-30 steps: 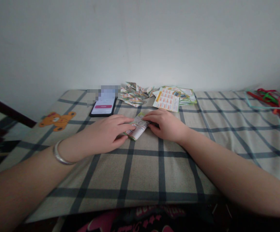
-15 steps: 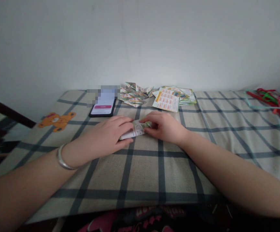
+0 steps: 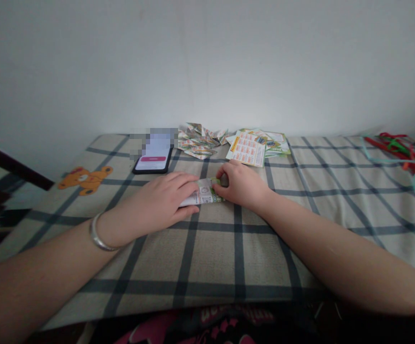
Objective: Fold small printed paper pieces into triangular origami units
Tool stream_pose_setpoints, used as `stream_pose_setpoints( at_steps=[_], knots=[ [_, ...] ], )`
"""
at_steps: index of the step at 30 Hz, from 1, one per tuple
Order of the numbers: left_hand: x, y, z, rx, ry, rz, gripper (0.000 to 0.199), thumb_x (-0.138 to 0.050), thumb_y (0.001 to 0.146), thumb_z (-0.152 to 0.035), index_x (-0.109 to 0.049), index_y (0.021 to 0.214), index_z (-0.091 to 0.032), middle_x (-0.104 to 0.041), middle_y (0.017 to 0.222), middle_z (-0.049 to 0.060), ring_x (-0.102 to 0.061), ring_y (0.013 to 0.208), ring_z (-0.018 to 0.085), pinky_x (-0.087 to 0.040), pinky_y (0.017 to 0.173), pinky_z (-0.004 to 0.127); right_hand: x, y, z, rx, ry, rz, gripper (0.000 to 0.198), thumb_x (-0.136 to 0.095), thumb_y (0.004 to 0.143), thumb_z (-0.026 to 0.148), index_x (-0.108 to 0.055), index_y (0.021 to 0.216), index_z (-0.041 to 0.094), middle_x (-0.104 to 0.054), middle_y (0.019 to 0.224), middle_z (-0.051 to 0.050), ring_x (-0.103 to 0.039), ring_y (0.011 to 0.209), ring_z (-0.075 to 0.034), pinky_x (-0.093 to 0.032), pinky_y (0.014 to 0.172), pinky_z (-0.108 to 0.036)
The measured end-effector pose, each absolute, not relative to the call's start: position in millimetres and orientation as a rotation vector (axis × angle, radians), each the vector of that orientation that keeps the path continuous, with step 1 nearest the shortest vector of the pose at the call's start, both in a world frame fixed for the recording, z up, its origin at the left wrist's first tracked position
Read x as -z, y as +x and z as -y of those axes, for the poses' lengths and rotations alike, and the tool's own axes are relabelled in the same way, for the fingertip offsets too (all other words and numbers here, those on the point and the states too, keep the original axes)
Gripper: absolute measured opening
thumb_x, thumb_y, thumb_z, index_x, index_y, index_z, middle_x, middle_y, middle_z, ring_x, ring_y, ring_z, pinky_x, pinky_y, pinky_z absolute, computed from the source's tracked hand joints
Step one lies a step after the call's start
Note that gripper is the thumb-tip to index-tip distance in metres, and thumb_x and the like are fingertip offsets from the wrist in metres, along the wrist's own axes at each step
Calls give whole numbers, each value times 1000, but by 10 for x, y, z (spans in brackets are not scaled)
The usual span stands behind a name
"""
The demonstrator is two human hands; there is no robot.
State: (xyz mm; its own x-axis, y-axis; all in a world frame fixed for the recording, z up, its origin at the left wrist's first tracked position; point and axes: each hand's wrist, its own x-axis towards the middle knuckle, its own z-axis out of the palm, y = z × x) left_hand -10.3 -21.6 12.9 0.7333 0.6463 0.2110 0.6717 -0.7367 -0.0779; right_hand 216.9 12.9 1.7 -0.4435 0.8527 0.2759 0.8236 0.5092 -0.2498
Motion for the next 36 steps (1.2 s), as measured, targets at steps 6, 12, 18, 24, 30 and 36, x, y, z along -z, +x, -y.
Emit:
stream_pose_setpoints(
  at_steps=[6,12,18,24,30,36],
  knots=[
    [-75,-92,218,309,-2781,1073,44,-57,90,-43,-55,118,-10,-55,128,14,-48,121,30,-41,105,45,-37,2159,-105,-88,-1384,2419,23,-65,80,37,-61,92,17,-61,88,-6,-58,79,-19,-45,72,-30],
    [-79,-92,200,336,-2814,1086,48,-58,90,-42,-51,127,-12,-54,128,12,-47,121,28,-40,106,44,-41,2174,-89,-142,-1297,2464,23,-67,79,37,-60,88,18,-59,85,-4,-56,77,-18,-44,68,-28],
    [-77,-79,221,345,-2823,1095,46,-57,90,-41,-53,126,-13,-54,126,11,-47,119,28,-40,104,43,-43,2163,-56,-123,-1332,2455,25,-66,79,37,-60,93,17,-59,93,-6,-58,83,-19,-45,73,-30],
    [-43,-65,235,362,-2777,1119,47,-55,91,-42,-53,128,-13,-54,125,11,-47,118,29,-41,103,43,-27,2151,-106,-136,-1349,2463,21,-66,79,38,-59,81,18,-60,82,-4,-56,74,-17,-41,66,-28],
    [-29,-69,236,372,-2758,1147,59,-55,91,-46,-46,137,-11,-53,130,12,-46,120,29,-40,104,44,-2,2139,-98,-175,-1316,2447,20,-65,80,35,-56,72,19,-59,71,-1,-52,66,-14,-36,59,-27],
    [-33,-70,232,358,-2764,1158,53,-55,91,-47,-51,131,-13,-55,126,11,-47,118,29,-40,103,44,-8,2130,-58,-161,-1319,2371,17,-65,79,31,-57,88,18,-60,81,-2,-55,72,-15,-42,64,-26]
  ],
)
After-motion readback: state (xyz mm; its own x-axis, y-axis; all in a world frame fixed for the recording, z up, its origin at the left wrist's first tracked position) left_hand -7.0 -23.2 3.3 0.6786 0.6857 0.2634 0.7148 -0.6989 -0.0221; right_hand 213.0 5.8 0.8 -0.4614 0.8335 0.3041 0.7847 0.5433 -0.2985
